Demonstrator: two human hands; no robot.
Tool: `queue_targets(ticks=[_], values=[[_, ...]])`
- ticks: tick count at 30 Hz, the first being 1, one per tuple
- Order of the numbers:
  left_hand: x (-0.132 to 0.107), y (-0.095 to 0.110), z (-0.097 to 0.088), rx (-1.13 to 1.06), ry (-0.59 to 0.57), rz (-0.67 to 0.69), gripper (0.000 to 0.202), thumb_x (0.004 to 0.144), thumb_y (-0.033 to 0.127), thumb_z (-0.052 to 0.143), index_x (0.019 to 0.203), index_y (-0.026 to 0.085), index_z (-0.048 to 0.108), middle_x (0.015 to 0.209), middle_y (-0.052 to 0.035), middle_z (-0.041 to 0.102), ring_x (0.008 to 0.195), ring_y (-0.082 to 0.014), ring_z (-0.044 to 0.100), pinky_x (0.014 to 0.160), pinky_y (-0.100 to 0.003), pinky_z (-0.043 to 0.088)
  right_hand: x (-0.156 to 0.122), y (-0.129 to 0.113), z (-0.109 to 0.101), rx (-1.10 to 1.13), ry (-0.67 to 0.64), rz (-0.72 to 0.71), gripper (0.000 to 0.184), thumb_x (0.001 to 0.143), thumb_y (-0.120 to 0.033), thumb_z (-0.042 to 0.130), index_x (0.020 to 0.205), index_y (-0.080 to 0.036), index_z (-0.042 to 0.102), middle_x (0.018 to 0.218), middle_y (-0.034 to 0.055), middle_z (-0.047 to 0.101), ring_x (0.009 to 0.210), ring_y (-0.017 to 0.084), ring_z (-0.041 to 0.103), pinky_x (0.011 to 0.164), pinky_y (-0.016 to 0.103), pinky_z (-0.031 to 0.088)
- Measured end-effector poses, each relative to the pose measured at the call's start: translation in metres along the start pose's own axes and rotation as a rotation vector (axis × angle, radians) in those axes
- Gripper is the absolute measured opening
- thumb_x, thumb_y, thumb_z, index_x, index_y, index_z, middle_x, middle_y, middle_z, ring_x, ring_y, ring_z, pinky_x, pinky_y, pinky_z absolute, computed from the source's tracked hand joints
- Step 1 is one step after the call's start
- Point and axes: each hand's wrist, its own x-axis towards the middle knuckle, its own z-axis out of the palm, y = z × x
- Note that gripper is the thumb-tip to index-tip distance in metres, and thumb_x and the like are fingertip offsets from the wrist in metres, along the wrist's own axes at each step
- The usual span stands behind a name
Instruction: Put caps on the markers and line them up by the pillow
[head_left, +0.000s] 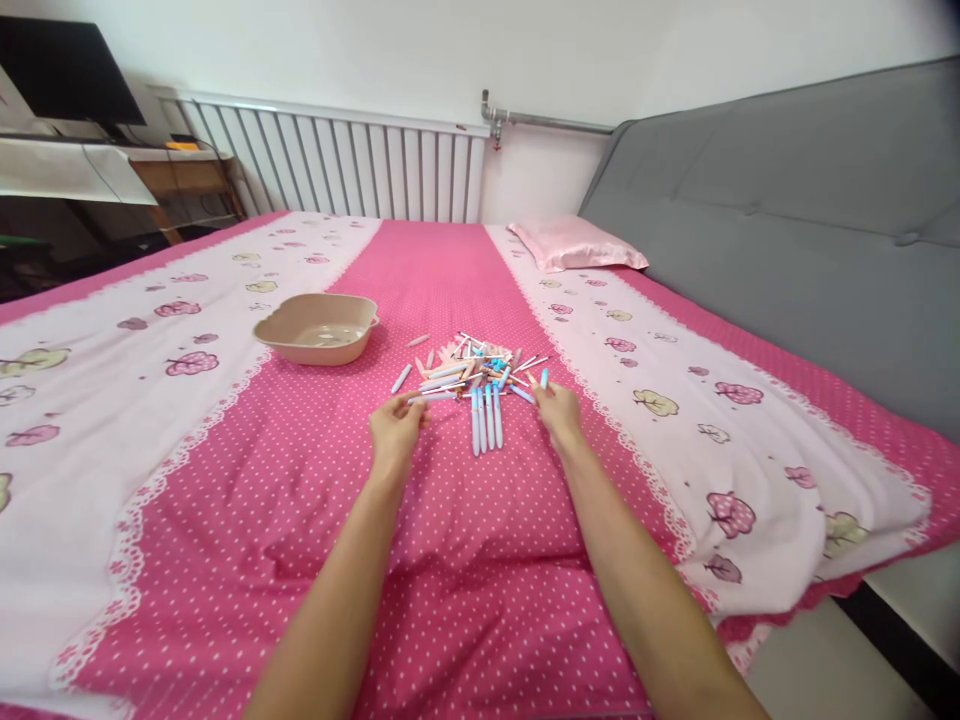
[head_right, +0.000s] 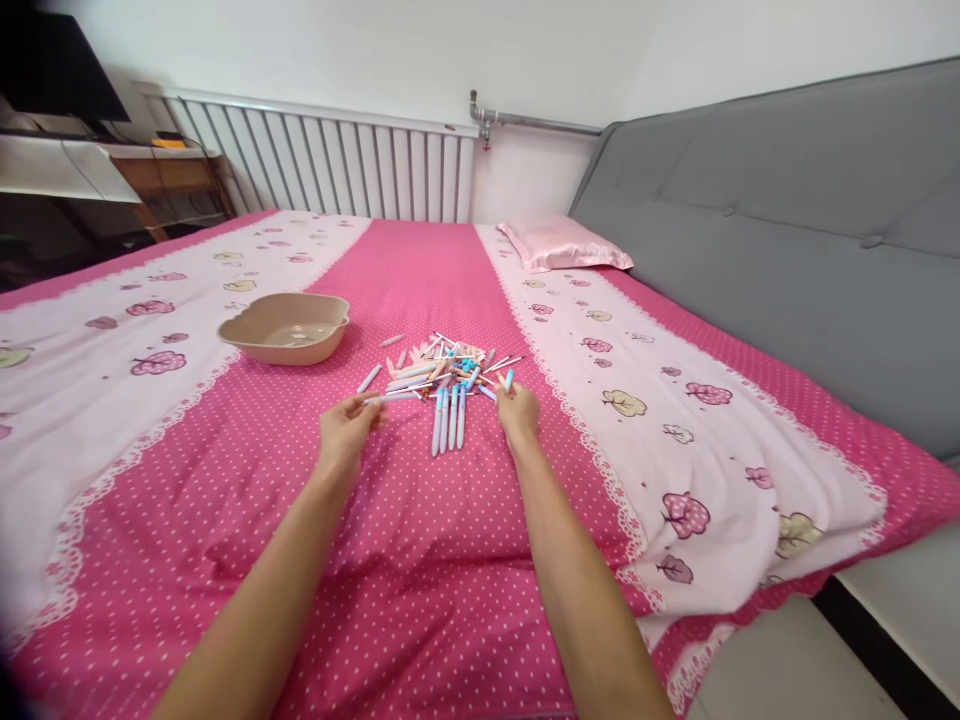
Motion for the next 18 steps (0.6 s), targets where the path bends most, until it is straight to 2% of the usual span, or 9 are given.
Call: queue_targets(ticks=[3, 5, 7, 9, 10, 13, 15, 18], values=[[0.012, -0.001, 0.01, -0.026, -0.094, 0.049, 0.055, 0.072, 0.022, 0.061, 0.126, 0.017, 0.051, 0.111, -0.0122, 0.065, 0.086, -0.0139, 0.065, 0.073, -0.025, 0.05, -0.001, -0.006, 0.006, -0.092, 0.017, -0.051, 0.054, 0.064, -0.03, 0.07, 0.116, -0.021, 0.058, 0.089, 0.0031, 0.069, 0.07, 0.016, 0.062, 0.066, 0.026, 0.045], [0.018, -0.004, 0.011, 0.0, -0.158, 0.046, 0.062, 0.068, 0.019, 0.064, 0.128, 0.02, 0.049, 0.114, -0.0123, 0.064, 0.09, -0.0153, 0.065, 0.074, -0.026, 0.051, -0.006, -0.009, 0.01, -0.136, -0.001, -0.079, 0.053, 0.064, -0.026, 0.071, 0.116, -0.024, 0.059, 0.102, 0.0048, 0.068, 0.084, 0.019, 0.062, 0.075, 0.028, 0.044], [0.02, -0.008, 0.008, 0.049, -0.207, 0.038, 0.06, 0.064, 0.019, 0.067, 0.123, 0.019, 0.055, 0.106, -0.012, 0.067, 0.085, -0.016, 0.065, 0.072, -0.027, 0.05, -0.014, -0.01, 0.015, -0.172, -0.028, -0.085, 0.034, 0.065, -0.024, 0.07, 0.099, -0.024, 0.067, 0.096, 0.0052, 0.069, 0.09, 0.021, 0.061, 0.078, 0.029, 0.043], [0.02, -0.011, 0.002, 0.103, -0.238, 0.048, 0.052, 0.062, 0.021, 0.068, 0.113, 0.016, 0.062, 0.094, -0.0102, 0.07, 0.077, -0.016, 0.065, 0.07, -0.028, 0.05, -0.021, -0.009, 0.021, -0.192, -0.067, -0.063, 0.012, 0.063, -0.024, 0.072, 0.074, -0.023, 0.07, 0.076, 0.0049, 0.068, 0.086, 0.023, 0.061, 0.076, 0.03, 0.042], [0.018, -0.011, -0.001, 0.129, -0.247, 0.059, 0.047, 0.062, 0.022, 0.068, 0.108, 0.015, 0.064, 0.087, -0.009, 0.07, 0.073, -0.0159, 0.064, 0.068, -0.027, 0.049, -0.024, -0.007, 0.024, -0.192, -0.09, -0.044, 0.006, 0.061, -0.024, 0.073, 0.064, -0.022, 0.068, 0.065, 0.0039, 0.065, 0.082, 0.023, 0.061, 0.073, 0.03, 0.042], [0.008, -0.011, -0.005, 0.201, -0.261, 0.093, 0.036, 0.064, 0.026, 0.066, 0.097, 0.011, 0.068, 0.073, -0.0061, 0.069, 0.063, -0.0155, 0.061, 0.062, -0.027, 0.047, -0.029, -0.004, 0.033, -0.146, -0.168, 0.028, 0.014, 0.055, -0.019, 0.075, 0.05, -0.021, 0.062, 0.045, -0.0015, 0.053, 0.062, 0.019, 0.058, 0.061, 0.027, 0.04], [-0.003, -0.01, -0.005, 0.238, -0.279, 0.109, 0.033, 0.065, 0.028, 0.066, 0.093, 0.012, 0.068, 0.071, -0.0058, 0.068, 0.061, -0.0158, 0.06, 0.06, -0.028, 0.046, -0.031, -0.005, 0.037, -0.071, -0.215, 0.078, 0.014, 0.056, -0.017, 0.074, 0.05, -0.02, 0.061, 0.041, -0.0042, 0.05, 0.052, 0.015, 0.053, 0.053, 0.024, 0.038], [-0.022, -0.007, 0.0, 0.273, -0.31, 0.127, 0.034, 0.065, 0.033, 0.068, 0.093, 0.013, 0.069, 0.076, -0.0076, 0.069, 0.065, -0.0176, 0.062, 0.062, -0.029, 0.048, -0.037, -0.013, 0.036, 0.093, -0.272, 0.14, 0.013, 0.062, -0.021, 0.071, 0.055, -0.018, 0.06, 0.042, -0.0062, 0.05, 0.041, 0.009, 0.045, 0.043, 0.019, 0.034]])
